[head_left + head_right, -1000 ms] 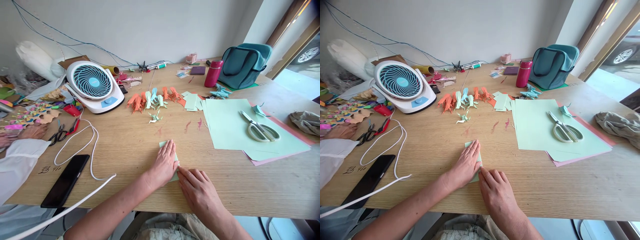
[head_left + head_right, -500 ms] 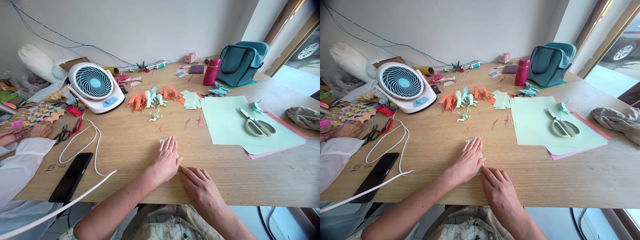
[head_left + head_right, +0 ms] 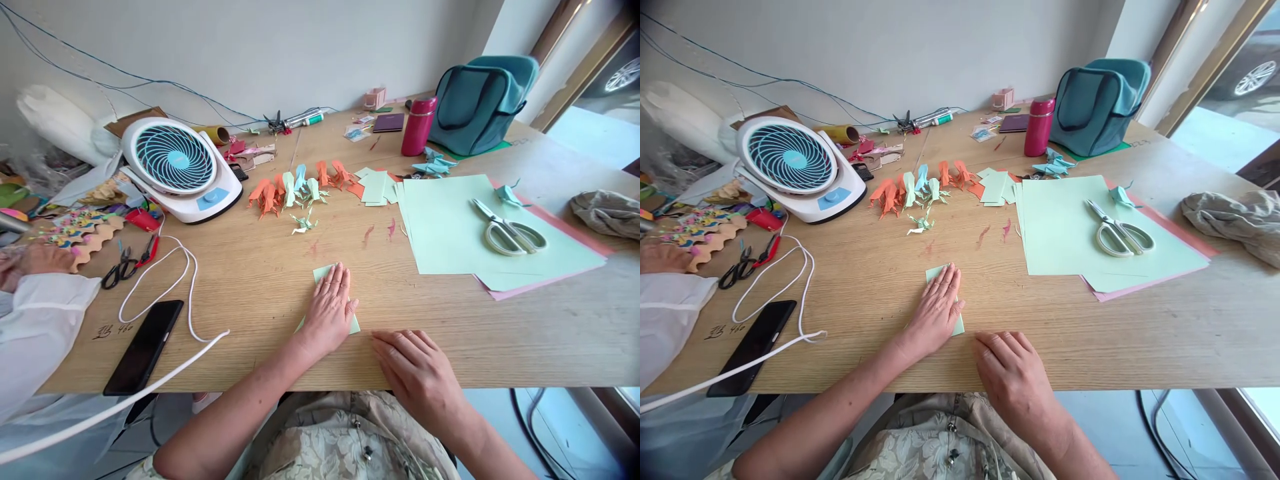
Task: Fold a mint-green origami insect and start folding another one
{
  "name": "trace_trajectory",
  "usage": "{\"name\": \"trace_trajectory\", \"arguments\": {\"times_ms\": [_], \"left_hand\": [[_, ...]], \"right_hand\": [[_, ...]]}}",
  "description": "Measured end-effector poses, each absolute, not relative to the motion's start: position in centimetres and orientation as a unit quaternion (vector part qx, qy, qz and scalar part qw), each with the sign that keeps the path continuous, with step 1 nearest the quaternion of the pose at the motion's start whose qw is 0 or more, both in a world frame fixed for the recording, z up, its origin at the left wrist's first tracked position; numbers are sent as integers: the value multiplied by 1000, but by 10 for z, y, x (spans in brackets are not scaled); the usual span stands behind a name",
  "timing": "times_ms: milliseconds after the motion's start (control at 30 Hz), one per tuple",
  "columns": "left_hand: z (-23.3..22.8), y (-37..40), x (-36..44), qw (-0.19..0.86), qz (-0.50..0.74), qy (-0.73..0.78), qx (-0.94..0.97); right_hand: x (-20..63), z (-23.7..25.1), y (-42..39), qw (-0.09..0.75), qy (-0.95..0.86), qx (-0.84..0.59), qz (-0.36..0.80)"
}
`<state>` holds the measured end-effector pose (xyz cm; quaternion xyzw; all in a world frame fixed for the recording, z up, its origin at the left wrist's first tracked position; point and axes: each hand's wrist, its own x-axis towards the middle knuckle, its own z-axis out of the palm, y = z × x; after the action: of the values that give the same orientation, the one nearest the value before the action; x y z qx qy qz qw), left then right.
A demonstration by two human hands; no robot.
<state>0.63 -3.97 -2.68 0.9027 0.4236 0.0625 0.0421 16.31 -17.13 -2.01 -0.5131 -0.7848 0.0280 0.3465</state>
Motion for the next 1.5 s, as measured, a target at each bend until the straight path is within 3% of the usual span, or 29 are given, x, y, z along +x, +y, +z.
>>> {"name": "trace_trajectory", "arguments": {"times_ms": [267,533,1067,1500], "left_hand": [[-28,-27,9,89,186,450,869],[-19,-30,19,4,112,479,871],[-21,-40,31,-54,11,463,885],[-19,-49,28,22,43,458,888]], "right_hand": [[173,-29,-177,355,-764,-538,37],[173,-27,-176,344,-771,-533,47],[173,-31,-177,347,-768,-536,48],[173,-31,-177,354,-761,-542,51]]}}
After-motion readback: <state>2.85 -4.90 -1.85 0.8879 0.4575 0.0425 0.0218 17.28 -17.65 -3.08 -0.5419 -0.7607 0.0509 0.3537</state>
